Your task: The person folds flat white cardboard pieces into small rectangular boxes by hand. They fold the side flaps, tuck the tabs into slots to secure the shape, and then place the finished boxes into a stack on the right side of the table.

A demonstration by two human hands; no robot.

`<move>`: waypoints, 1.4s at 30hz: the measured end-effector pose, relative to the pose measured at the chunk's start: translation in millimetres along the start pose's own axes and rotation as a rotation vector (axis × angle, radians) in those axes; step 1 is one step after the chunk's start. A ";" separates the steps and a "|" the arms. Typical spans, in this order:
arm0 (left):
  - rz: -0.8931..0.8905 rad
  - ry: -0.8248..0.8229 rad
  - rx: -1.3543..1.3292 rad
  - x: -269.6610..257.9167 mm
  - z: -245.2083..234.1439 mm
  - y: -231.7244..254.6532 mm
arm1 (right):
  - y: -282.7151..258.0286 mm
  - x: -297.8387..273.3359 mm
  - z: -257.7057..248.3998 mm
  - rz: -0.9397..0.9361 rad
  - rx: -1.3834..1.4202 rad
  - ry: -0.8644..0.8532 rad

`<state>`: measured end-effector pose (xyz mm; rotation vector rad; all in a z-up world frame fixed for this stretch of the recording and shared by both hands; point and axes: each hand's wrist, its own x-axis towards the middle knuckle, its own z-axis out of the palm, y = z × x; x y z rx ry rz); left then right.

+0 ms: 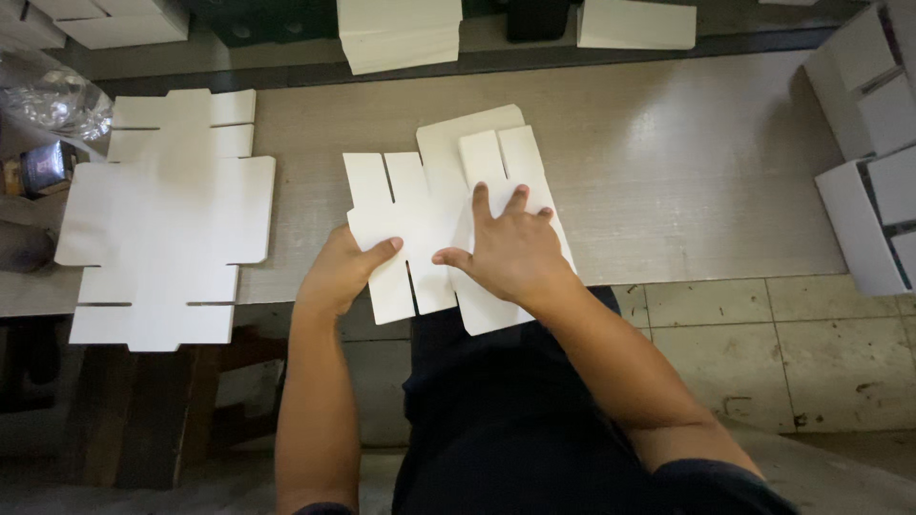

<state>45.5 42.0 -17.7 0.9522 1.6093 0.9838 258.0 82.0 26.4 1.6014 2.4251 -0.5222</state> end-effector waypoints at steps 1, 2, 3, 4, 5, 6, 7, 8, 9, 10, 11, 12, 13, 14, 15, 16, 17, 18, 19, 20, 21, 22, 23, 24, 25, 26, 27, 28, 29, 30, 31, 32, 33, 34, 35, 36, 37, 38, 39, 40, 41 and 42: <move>0.017 -0.011 -0.001 -0.7 -0.7 4.1 | 1.1 6.7 9.4 0.001 -0.053 0.051; 0.033 -0.022 -0.003 -1.7 -1.8 8.4 | 1.7 13.1 18.5 0.002 -0.107 0.102; 0.039 -0.022 -0.005 -1.7 -0.6 6.3 | 4.7 13.8 16.2 0.003 -0.110 0.107; 0.036 -0.023 -0.021 -1.6 0.1 4.3 | 7.3 14.5 13.7 -0.012 -0.089 0.093; 0.033 -0.023 -0.037 -1.3 0.4 2.2 | 9.4 15.9 11.1 -0.028 -0.069 0.081; 0.039 -0.021 -0.040 4.9 -1.9 -5.8 | 13.6 8.3 -5.2 -0.029 -0.074 0.086; 0.041 -0.011 -0.026 9.6 -3.9 -15.7 | 17.4 0.0 -19.8 -0.018 0.029 0.047; 0.043 0.000 -0.011 15.0 -6.0 -26.0 | 21.1 -7.7 -34.2 -0.008 0.132 0.008; 0.039 0.000 -0.015 14.1 -5.1 -23.9 | 44.5 -6.5 -29.9 -0.007 0.128 0.003; 0.038 -0.002 -0.020 13.4 -4.3 -22.0 | 68.0 -5.2 -25.6 0.047 0.202 0.103; 0.040 -0.005 -0.028 13.4 -2.1 -20.0 | 92.5 -4.2 -22.1 0.103 0.273 0.205; 0.038 -0.006 -0.036 12.1 -2.1 -20.3 | 112.2 -4.7 -18.7 0.104 0.266 0.202; 0.045 0.008 -0.035 10.8 -1.6 -20.2 | 132.4 -6.4 -15.1 0.146 0.294 0.290; 0.052 0.022 -0.034 9.6 -0.6 -19.7 | 153.3 -8.6 -11.9 0.188 0.321 0.380; 0.053 0.015 -0.038 12.8 0.2 -24.2 | 166.5 -3.3 -2.9 0.194 0.316 0.381; 0.053 0.035 -0.010 16.0 1.4 -28.5 | 180.4 1.8 6.0 0.218 0.338 0.378; 0.051 0.056 0.019 18.6 2.4 -33.4 | 194.2 6.4 16.1 0.242 0.362 0.374; 0.051 0.049 0.017 29.5 -0.6 -54.2 | 196.1 7.5 19.1 0.248 0.360 0.375; 0.052 0.064 0.067 39.8 -5.3 -74.8 | 196.9 9.7 23.0 0.258 0.361 0.365; 0.052 0.079 0.118 49.9 -9.8 -95.3 | 197.7 11.8 26.8 0.268 0.362 0.355; 0.051 0.079 0.121 47.2 -8.7 -89.9 | 198.9 14.2 30.3 0.269 0.366 0.354; 0.048 0.083 0.126 44.3 -7.7 -84.4 | 199.8 16.5 33.7 0.279 0.360 0.378; 0.044 0.088 0.131 41.4 -7.1 -78.7 | 200.4 19.0 37.2 0.289 0.355 0.402; 0.042 0.088 0.135 43.6 -8.6 -83.4 | 191.3 15.6 35.1 0.289 0.360 0.401; 0.040 0.080 0.139 46.3 -9.8 -87.9 | 182.5 12.0 32.4 0.339 0.263 0.378; 0.037 0.072 0.143 48.8 -11.1 -92.4 | 173.8 8.3 29.7 0.388 0.166 0.355; 0.038 0.071 0.145 45.9 -11.3 -89.5 | 168.5 11.4 30.5 0.390 0.168 0.356; 0.039 0.074 0.143 43.0 -11.4 -86.5 | 163.3 14.5 31.4 0.393 0.093 0.332; 0.041 0.074 0.141 40.3 -11.2 -83.7 | 158.4 16.9 32.6 0.399 0.018 0.308; 0.042 0.071 0.144 40.7 -11.7 -84.1 | 143.4 13.8 29.9 0.403 0.021 0.309; 0.039 0.064 0.138 41.3 -12.1 -84.4 | 128.6 11.0 26.8 0.338 -0.034 0.312; 0.037 0.057 0.132 41.9 -12.4 -84.7 | 113.8 8.4 23.6 0.272 -0.088 0.315; 0.037 0.054 0.135 37.3 -11.0 -75.8 | 102.6 8.1 27.7 0.275 -0.085 0.315; 0.040 0.050 0.116 32.7 -9.5 -67.1 | 91.4 7.8 31.8 0.212 -0.137 0.364; 0.043 0.047 0.097 28.1 -8.5 -58.1 | 79.8 8.0 35.8 0.147 -0.188 0.413; 0.043 0.045 0.101 27.9 -9.6 -57.6 | 77.6 15.4 44.9 0.150 -0.184 0.413; 0.036 0.043 0.115 27.2 -10.4 -57.7 | 75.5 22.5 54.2 0.136 -0.267 0.388; 0.030 0.041 0.128 26.7 -11.1 -58.0 | 73.4 29.8 63.7 0.122 -0.350 0.361; 0.024 0.037 0.132 20.1 -6.0 -44.0 | 69.1 29.7 63.4 0.125 -0.346 0.355; 0.031 0.043 0.130 13.4 -0.8 -30.0 | 64.7 29.4 63.0 0.131 -0.367 0.365; 0.046 0.048 0.127 9.1 4.6 -14.4 | 61.0 30.8 60.5 0.140 -0.391 0.382; 0.048 0.044 0.129 9.7 3.9 -15.9 | 72.2 36.0 69.8 0.145 -0.389 0.383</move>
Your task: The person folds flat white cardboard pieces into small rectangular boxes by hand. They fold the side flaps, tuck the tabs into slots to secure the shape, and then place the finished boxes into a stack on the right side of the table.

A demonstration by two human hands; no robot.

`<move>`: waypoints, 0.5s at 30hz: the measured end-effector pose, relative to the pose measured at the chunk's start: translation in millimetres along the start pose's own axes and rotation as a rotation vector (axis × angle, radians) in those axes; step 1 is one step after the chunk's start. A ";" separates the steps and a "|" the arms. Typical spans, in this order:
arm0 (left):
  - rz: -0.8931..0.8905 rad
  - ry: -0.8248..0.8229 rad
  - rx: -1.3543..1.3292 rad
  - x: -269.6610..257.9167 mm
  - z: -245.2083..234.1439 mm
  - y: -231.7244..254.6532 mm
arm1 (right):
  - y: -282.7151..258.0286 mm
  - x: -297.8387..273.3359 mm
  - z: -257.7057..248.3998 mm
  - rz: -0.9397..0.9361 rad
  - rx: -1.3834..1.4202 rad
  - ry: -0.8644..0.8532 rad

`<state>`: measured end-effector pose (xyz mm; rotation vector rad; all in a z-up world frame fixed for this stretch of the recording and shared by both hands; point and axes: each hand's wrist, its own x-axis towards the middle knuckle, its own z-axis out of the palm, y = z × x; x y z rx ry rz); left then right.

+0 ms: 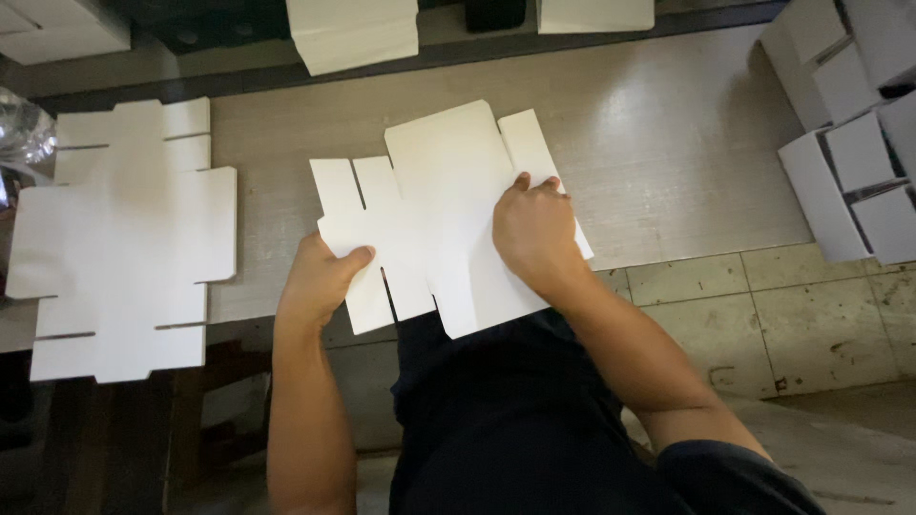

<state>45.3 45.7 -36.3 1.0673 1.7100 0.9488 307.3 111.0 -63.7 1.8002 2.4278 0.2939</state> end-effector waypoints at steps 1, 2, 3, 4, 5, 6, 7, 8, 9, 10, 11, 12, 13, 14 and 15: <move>0.006 -0.002 -0.001 1.1 0.0 -1.0 | 7.1 3.5 13.1 -0.041 0.035 -0.005; 0.011 -0.003 -0.001 2.3 -0.7 -2.0 | 13.7 7.0 25.8 -0.083 0.069 -0.011; 0.016 -0.002 -0.008 5.7 -2.6 -7.3 | 24.0 3.9 6.5 -0.084 0.062 -0.006; 0.006 -0.004 0.005 9.5 -4.7 -13.0 | 33.7 0.8 -12.8 -0.087 0.135 -0.041; -0.010 -0.006 0.016 11.6 -6.3 -20.2 | 42.9 -3.7 -31.3 -0.093 0.208 -0.082; -0.011 -0.005 0.008 15.4 -6.4 -30.3 | 61.6 0.8 -24.6 -0.096 0.201 -0.083; 0.002 -0.005 0.012 18.7 -6.3 -40.8 | 80.2 5.2 -18.0 -0.001 0.377 -0.045; 0.014 -0.004 0.016 21.9 -5.8 -51.4 | 99.0 9.9 -11.5 0.096 0.552 -0.007; 0.012 -0.004 0.010 24.1 -5.5 -59.1 | 113.3 8.1 -1.9 0.094 0.547 -0.010; 0.003 0.002 0.001 26.2 -4.8 -66.7 | 128.0 6.3 7.5 0.168 0.635 0.018; -0.007 0.012 -0.007 27.9 -5.4 -74.2 | 141.8 5.8 16.9 0.240 0.725 0.046; -0.009 0.016 -0.011 23.5 -4.6 -57.8 | 144.5 4.2 20.8 0.234 0.722 0.044; 0.007 0.019 0.010 18.1 -5.6 -42.1 | 145.4 3.7 25.7 0.233 0.735 0.030; 0.022 0.022 0.033 12.7 -6.6 -26.5 | 146.1 3.0 30.6 0.232 0.747 0.016; 0.012 0.038 0.035 11.0 -3.2 -20.0 | 145.1 1.7 25.3 0.216 0.754 0.009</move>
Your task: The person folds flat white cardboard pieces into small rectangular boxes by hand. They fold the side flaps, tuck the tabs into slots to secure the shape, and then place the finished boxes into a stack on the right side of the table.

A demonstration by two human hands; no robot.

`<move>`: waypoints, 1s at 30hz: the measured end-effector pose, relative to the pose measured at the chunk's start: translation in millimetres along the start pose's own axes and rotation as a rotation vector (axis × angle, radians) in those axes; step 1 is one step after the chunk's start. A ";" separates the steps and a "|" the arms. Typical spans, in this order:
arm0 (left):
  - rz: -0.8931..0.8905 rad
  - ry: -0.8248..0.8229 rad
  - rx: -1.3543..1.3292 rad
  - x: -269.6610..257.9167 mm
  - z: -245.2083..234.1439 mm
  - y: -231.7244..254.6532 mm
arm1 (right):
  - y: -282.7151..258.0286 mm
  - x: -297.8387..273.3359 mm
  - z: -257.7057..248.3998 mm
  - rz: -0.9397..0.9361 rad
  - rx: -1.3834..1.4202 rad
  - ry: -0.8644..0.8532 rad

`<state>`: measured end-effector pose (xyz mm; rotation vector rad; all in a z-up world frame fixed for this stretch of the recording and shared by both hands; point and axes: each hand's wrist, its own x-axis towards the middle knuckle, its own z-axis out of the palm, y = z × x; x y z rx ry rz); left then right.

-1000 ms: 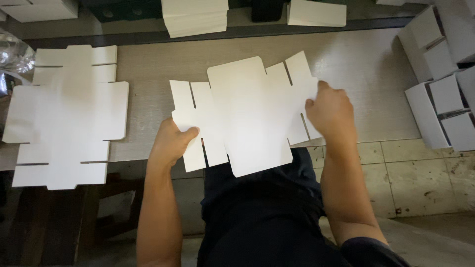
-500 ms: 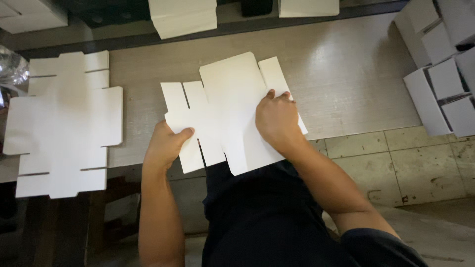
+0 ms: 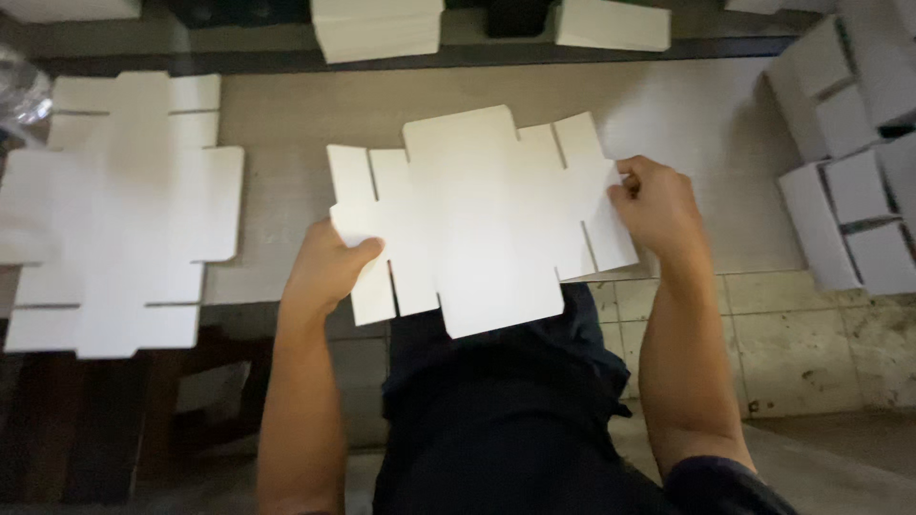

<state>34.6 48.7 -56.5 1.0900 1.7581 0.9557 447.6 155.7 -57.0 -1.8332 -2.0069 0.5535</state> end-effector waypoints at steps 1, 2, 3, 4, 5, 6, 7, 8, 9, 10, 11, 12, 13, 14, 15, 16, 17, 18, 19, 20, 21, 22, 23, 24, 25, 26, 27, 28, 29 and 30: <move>0.006 -0.011 -0.025 -1.5 2.9 6.7 | -4.2 -1.8 -3.5 0.018 0.008 -0.010; 0.013 -0.015 -0.047 -2.2 3.6 14.1 | -10.0 -1.0 -5.5 0.030 0.021 -0.021; 0.004 0.008 -0.042 3.5 -0.6 1.0 | -13.8 -3.6 -5.0 0.013 0.031 -0.035; -0.012 -0.021 -0.041 9.2 -4.4 -12.4 | -17.1 -7.2 -5.5 0.026 0.073 -0.002; -0.029 -0.049 -0.041 14.8 -8.3 -25.6 | -19.7 -10.3 -6.4 0.040 0.116 0.031; -0.037 -0.036 -0.037 9.4 -13.8 -0.9 | -17.5 -10.6 -1.8 0.032 0.122 0.021; -0.120 -0.093 0.052 4.4 -18.6 24.1 | -14.9 -10.6 2.4 0.065 0.097 0.004; -0.199 -0.156 0.140 0.9 -21.7 49.7 | -11.3 -11.7 5.1 0.100 0.069 -0.007; -0.202 -0.149 0.142 7.0 -23.5 48.2 | -17.0 -14.6 6.1 0.095 0.073 -0.011; -0.109 -0.163 0.238 14.0 -24.4 47.3 | -22.0 -17.9 6.0 0.103 0.102 0.002; -0.016 -0.177 0.334 20.8 -25.3 46.4 | -27.0 -21.2 5.8 0.111 0.132 0.014; -0.015 -0.174 0.335 25.6 -22.4 54.9 | -23.0 -20.4 8.9 0.109 0.135 0.015; 0.009 -0.211 0.493 30.2 -19.5 63.2 | -19.1 -19.7 12.1 0.078 0.093 0.018; 0.033 -0.248 0.649 34.8 -16.6 71.5 | -15.3 -18.9 15.1 0.047 0.050 0.022; 0.033 -0.245 0.650 29.3 -8.0 86.9 | -19.0 -20.2 14.6 0.045 0.051 0.023; -0.027 -0.266 0.708 23.9 0.8 102.3 | -23.0 -21.3 13.2 0.066 0.045 0.025; -0.087 -0.288 0.766 18.7 9.3 117.5 | -27.0 -22.3 12.0 0.088 0.038 0.027; -0.088 -0.285 0.761 17.8 28.9 122.9 | -26.5 -22.1 13.5 0.084 0.035 0.027; -0.082 -0.306 0.743 17.1 48.2 128.1 | -26.1 -22.0 15.3 0.096 0.048 0.023; -0.076 -0.325 0.720 16.3 67.2 133.3 | -26.1 -21.2 16.2 0.105 0.057 0.020; -0.076 -0.321 0.711 6.4 79.5 140.1 | -28.5 -23.9 15.7 0.097 0.050 0.019; -0.103 -0.336 0.784 -3.0 91.9 147.3 | -30.7 -25.9 15.0 0.107 0.061 0.021; -0.130 -0.350 0.857 -12.0 104.5 154.9 | -32.6 -27.6 14.3 0.118 0.072 0.023; -0.132 -0.347 0.851 -15.8 105.5 158.3 | -32.8 -27.8 13.8 0.112 0.069 0.021; -0.180 -0.332 0.777 -19.3 106.7 161.6 | -32.7 -27.7 13.5 0.113 0.085 0.024; -0.231 -0.323 0.703 -24.2 108.3 163.6 | -31.8 -30.3 13.7 0.120 0.101 0.023; -0.237 -0.324 0.699 -20.7 115.3 153.9 | -35.2 -31.8 11.5 0.118 0.097 0.017; -0.182 -0.300 0.777 -17.0 122.0 144.8 | -38.8 -32.9 9.6 0.121 0.111 0.012; -0.126 -0.277 0.855 -13.4 129.1 136.1 | -42.3 -34.1 7.2 0.124 0.124 0.007; -0.126 -0.274 0.856 -15.1 125.2 135.8 | -44.1 -34.7 6.8 0.122 0.126 0.007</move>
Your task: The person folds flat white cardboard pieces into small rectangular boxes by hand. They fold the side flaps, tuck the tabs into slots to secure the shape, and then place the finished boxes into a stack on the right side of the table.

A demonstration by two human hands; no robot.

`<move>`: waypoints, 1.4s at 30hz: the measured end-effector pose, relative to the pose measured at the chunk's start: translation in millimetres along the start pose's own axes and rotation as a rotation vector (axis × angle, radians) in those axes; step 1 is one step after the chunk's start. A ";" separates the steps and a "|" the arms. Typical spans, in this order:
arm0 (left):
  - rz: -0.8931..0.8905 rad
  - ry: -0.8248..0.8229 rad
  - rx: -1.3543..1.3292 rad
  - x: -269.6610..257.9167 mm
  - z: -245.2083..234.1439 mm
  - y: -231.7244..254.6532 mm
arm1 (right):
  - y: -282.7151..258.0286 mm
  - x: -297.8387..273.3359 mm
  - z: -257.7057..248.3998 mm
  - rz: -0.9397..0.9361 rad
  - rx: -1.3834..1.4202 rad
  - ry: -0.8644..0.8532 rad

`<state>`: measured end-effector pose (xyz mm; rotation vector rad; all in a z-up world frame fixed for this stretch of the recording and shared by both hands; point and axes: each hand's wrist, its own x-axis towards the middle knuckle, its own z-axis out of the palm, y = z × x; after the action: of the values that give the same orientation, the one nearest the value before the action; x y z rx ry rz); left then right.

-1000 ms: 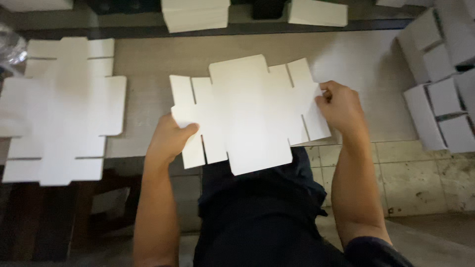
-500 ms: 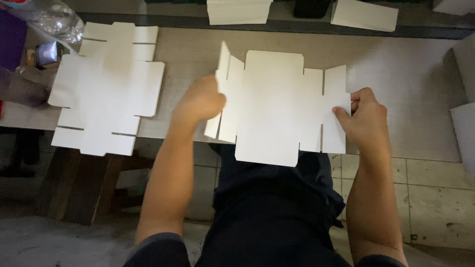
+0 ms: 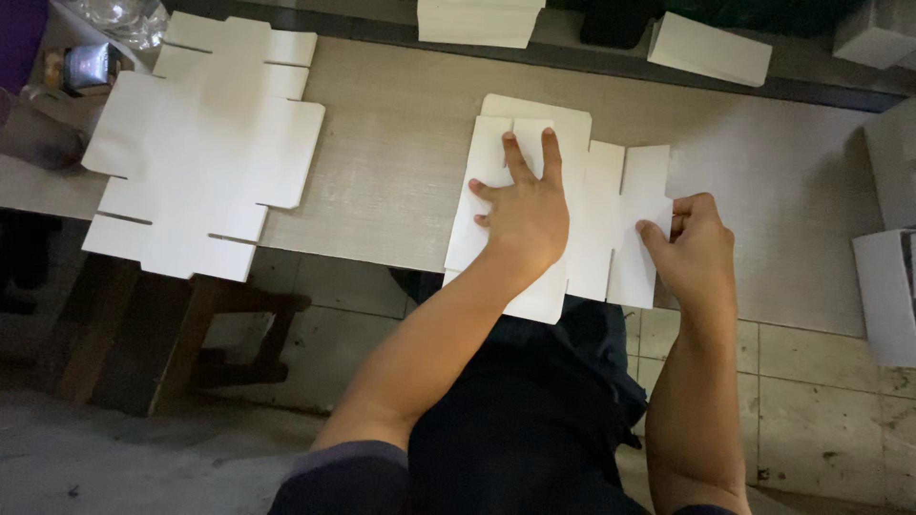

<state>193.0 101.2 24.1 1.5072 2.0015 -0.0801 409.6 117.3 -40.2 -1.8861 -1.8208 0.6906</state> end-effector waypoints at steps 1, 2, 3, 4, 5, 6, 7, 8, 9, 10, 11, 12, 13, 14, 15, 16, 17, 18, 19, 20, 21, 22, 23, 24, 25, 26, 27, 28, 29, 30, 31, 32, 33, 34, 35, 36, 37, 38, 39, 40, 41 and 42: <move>0.028 0.021 -0.041 -2.2 -1.7 -2.7 | -1.6 -0.7 -0.5 0.020 0.018 0.001; 0.054 0.040 -0.082 -4.6 -2.9 -5.9 | -2.9 -2.0 -0.3 0.042 0.037 0.001; 0.052 0.042 -0.080 -7.6 -17.5 -20.8 | 2.0 1.0 0.0 0.041 0.040 0.000; 0.070 0.009 -0.220 -10.9 -31.5 -36.6 | 7.3 2.6 1.9 0.032 0.049 0.005; 0.088 -0.022 -0.362 -14.3 -45.6 -52.0 | 12.7 4.2 3.7 0.022 0.058 0.010; 0.082 -0.024 -0.355 -2.1 -41.3 -85.2 | 13.9 4.2 3.4 0.026 0.066 0.005; 0.169 0.109 -0.540 9.4 -37.6 -118.8 | 14.8 3.8 2.9 0.025 0.060 -0.003; 0.258 0.251 -0.724 21.3 -37.2 -152.9 | 13.4 6.1 2.7 0.019 0.057 -0.007; 0.256 0.256 -0.715 13.0 -44.2 -156.4 | 10.2 4.9 2.1 0.017 0.067 -0.009; 0.104 0.199 -0.763 4.1 -49.6 -159.5 | 7.3 3.5 0.2 0.026 0.060 -0.023; -0.047 0.143 -0.808 -4.7 -55.0 -163.4 | 4.1 1.9 -1.1 0.034 0.053 -0.037; -0.052 0.143 -0.808 3.5 -48.6 -169.0 | -0.2 -0.2 -2.5 0.033 0.054 -0.041; -0.024 0.189 -0.742 11.8 -42.1 -175.3 | -4.6 -2.4 -3.5 0.051 0.050 -0.048; 0.005 0.234 -0.681 20.6 -35.1 -180.1 | -9.0 -3.4 -6.8 0.068 0.042 -0.053; 0.003 0.235 -0.686 20.7 -36.1 -179.1 | 2.5 1.2 -0.5 0.064 0.038 -0.055; -0.022 0.230 -0.674 21.0 -36.5 -177.6 | 14.2 6.2 4.6 0.022 0.017 -0.024; -0.048 0.225 -0.662 21.2 -36.7 -175.9 | 26.1 11.3 9.3 -0.022 -0.004 0.006; -0.049 0.227 -0.670 25.9 -34.0 -176.8 | 26.7 11.9 9.7 -0.027 -0.010 0.005; -0.052 0.227 -0.600 30.7 -31.2 -177.2 | 27.7 12.6 9.6 -0.020 -0.013 0.004; -0.055 0.226 -0.526 35.5 -29.3 -178.0 | 28.5 13.0 10.8 -0.011 -0.013 0.003; -0.057 0.229 -0.530 42.4 -22.4 -176.8 | 25.1 11.9 10.0 -0.015 -0.016 0.002; 0.062 0.303 -0.412 49.3 -15.8 -175.6 | 22.0 9.7 9.8 -0.005 0.004 0.013; 0.182 0.375 -0.292 56.2 -9.2 -174.2 | 19.1 7.7 9.4 0.006 0.023 0.023; 0.181 0.375 -0.291 60.3 0.9 -165.2 | 18.1 7.4 9.2 0.006 0.023 0.023; 0.153 0.488 -0.012 64.5 11.0 -156.2 | 17.1 7.2 8.9 0.003 0.027 0.020; 0.123 0.595 0.269 68.9 21.3 -146.7 | 16.2 7.6 8.1 -0.002 0.029 0.017; 0.122 0.595 0.267 58.5 17.4 -130.8 | 14.8 6.0 7.0 -0.003 0.028 0.017; 0.038 0.446 0.175 48.7 12.8 -114.4 | 13.1 5.1 5.6 0.005 0.022 0.004; -0.044 0.298 0.084 39.1 8.3 -98.2 | 11.5 4.3 4.3 0.012 0.015 -0.009; -0.043 0.296 0.081 38.3 12.9 -92.8 | 8.0 1.7 2.9 0.014 0.012 -0.009; -0.048 0.282 0.081 37.8 17.5 -87.6 | 4.6 -0.8 1.8 0.017 0.032 -0.006; -0.053 0.269 0.081 37.6 22.0 -82.5 | 1.1 -2.9 1.1 0.020 0.054 -0.003; -0.052 0.267 0.079 35.7 25.1 -82.5 | 7.4 1.6 2.8 0.021 0.051 -0.003; -0.038 0.320 0.161 32.4 29.3 -83.7 | 13.9 4.7 5.4 0.001 0.031 0.004; -0.023 0.372 0.243 28.6 33.6 -84.9 | 20.4 7.3 7.8 -0.020 0.011 0.011; -0.025 0.374 0.244 30.1 35.4 -87.6 | 10.4 2.8 4.9 -0.022 0.012 0.010; -0.004 0.389 0.157 31.1 36.9 -89.9 | 0.4 -2.0 1.3 0.029 0.025 -0.018; 0.022 0.406 0.071 32.8 37.3 -90.3 | -9.5 -6.2 -4.0 0.081 0.037 -0.043; 0.023 0.409 0.072 40.4 38.9 -99.2 | -6.9 -5.2 -3.1 0.079 0.039 -0.040; 0.077 0.407 -0.041 48.7 40.7 -108.5 | -3.4 -4.8 -1.0 0.058 0.056 -0.024; 0.131 0.404 -0.153 57.3 42.6 -117.5 | 0.4 -4.1 1.3 0.038 0.073 -0.007; 0.135 0.399 -0.147 52.4 34.5 -129.3 | 3.3 -3.5 2.5 0.045 0.077 -0.005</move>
<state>85.6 87.1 -70.4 1.6541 2.1422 0.4469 410.6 113.6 -44.0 -1.8821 -1.7346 0.7703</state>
